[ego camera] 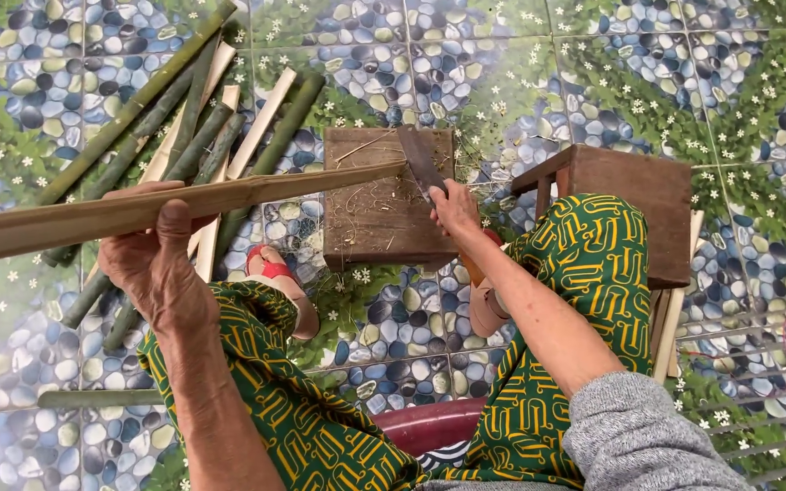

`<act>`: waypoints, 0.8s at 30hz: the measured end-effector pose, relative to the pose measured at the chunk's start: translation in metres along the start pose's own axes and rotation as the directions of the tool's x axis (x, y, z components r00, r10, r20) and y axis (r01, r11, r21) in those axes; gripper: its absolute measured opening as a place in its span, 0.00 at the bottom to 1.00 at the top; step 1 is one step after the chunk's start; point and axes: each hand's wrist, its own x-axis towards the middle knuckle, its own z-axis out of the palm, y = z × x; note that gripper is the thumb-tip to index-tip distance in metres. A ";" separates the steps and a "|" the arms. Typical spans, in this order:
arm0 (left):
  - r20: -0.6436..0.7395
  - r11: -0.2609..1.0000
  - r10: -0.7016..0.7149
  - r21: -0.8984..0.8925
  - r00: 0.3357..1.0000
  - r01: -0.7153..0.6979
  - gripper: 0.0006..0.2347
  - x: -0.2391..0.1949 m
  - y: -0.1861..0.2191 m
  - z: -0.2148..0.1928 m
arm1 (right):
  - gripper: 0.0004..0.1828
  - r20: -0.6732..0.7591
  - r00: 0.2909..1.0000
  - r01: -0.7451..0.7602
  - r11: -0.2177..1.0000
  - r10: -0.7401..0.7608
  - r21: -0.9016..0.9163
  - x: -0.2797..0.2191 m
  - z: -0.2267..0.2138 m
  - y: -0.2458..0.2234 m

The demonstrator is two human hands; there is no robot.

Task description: The person sits cross-legged and uses a knife to shave the outer green layer off bamboo poles. They rotate the poles and scrape the surface repeatedly to remove the skin, leaving the pale inner wood exposed.

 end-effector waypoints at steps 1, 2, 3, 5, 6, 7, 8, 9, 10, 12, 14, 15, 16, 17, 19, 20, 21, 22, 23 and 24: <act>0.000 1.000 0.001 -0.002 1.000 -0.001 0.12 0.000 0.000 0.001 | 0.12 -0.002 1.000 0.001 1.000 -0.001 -0.001 0.003 0.001 0.003; -0.001 1.000 -0.001 -0.003 1.000 0.001 0.12 0.000 0.000 0.001 | 0.11 -0.036 0.999 0.026 0.999 -0.027 -0.034 0.005 0.002 0.006; -0.004 1.000 -0.005 0.000 1.000 0.005 0.12 0.000 0.001 0.000 | 0.10 -0.066 0.996 0.049 0.997 -0.054 -0.067 0.007 0.005 0.010; -0.012 1.000 -0.006 -0.014 1.000 0.006 0.11 0.000 -0.003 -0.001 | 0.07 -0.083 0.971 0.214 0.968 -0.226 -0.128 0.013 0.017 0.022; -0.020 1.000 -0.008 -0.029 1.000 0.007 0.11 0.000 -0.004 -0.001 | 0.03 -0.089 0.916 0.370 0.909 -0.392 -0.191 0.016 0.022 0.028; -0.020 1.000 -0.010 -0.029 1.000 0.009 0.11 0.000 -0.005 -0.001 | 0.03 -0.089 0.917 0.368 0.910 -0.390 -0.192 0.011 0.028 0.023; -0.028 1.000 -0.011 -0.021 1.000 0.010 0.11 0.000 -0.005 -0.001 | 0.06 -0.078 0.857 0.392 0.742 -0.509 -0.543 0.006 0.033 0.018; -0.037 1.000 -0.011 -0.014 0.999 0.011 0.12 0.000 -0.005 0.000 | 0.09 -0.016 0.791 0.344 0.466 -0.611 -0.816 0.003 0.037 0.012; -0.038 1.000 -0.013 -0.016 0.999 0.012 0.12 -0.001 -0.006 0.001 | 0.09 -0.015 0.791 0.343 0.464 -0.611 -0.817 -0.003 0.034 0.011; -0.010 0.998 -0.008 -0.057 1.000 0.008 0.09 -0.003 -0.005 0.000 | 0.15 -0.001 0.718 0.463 0.479 -0.696 -0.746 -0.014 0.028 0.005; -0.022 0.998 -0.008 -0.062 1.000 0.007 0.10 -0.004 -0.005 0.000 | 0.18 0.044 0.771 0.449 0.493 -0.635 -0.746 -0.011 0.022 0.012; -0.029 0.997 -0.005 -0.071 1.000 0.003 0.10 -0.003 -0.005 0.002 | 0.20 0.081 0.818 0.427 0.507 -0.570 -0.749 -0.007 0.017 0.015; -0.031 0.997 -0.003 -0.073 1.000 0.001 0.10 -0.003 -0.005 0.002 | 0.20 0.081 0.816 0.428 0.504 -0.572 -0.750 -0.004 0.018 0.017; -0.031 0.998 -0.007 -0.061 1.000 0.006 0.10 -0.003 -0.004 0.002 | 0.18 0.055 0.778 0.440 0.480 -0.626 -0.759 -0.002 0.022 0.019; -0.032 0.999 -0.012 -0.049 0.999 0.011 0.10 -0.003 -0.004 0.002 | 0.17 0.032 0.734 0.452 0.452 -0.678 -0.769 -0.005 0.025 0.016; -0.027 0.999 -0.001 -0.043 1.000 0.000 0.10 -0.003 -0.004 0.003 | 0.22 0.045 0.721 0.456 0.425 -0.691 -0.782 -0.011 0.024 0.011; -0.023 0.999 0.011 -0.037 1.000 -0.012 0.10 -0.003 -0.003 0.002 | 0.29 0.057 0.708 0.460 0.397 -0.704 -0.794 -0.017 0.024 0.005; -0.024 0.999 0.010 -0.035 1.000 -0.011 0.10 -0.004 -0.001 0.001 | 0.29 0.059 0.707 0.462 0.397 -0.705 -0.794 -0.013 0.019 0.013; -0.020 0.999 0.007 -0.032 1.000 -0.008 0.10 -0.003 -0.001 0.002 | 0.25 0.089 0.793 0.444 0.472 -0.602 -0.761 -0.008 0.014 0.020; -0.016 1.000 0.004 -0.028 1.000 -0.004 0.09 -0.002 0.000 0.002 | 0.21 0.124 0.863 0.414 0.544 -0.490 -0.729 -0.002 0.009 0.026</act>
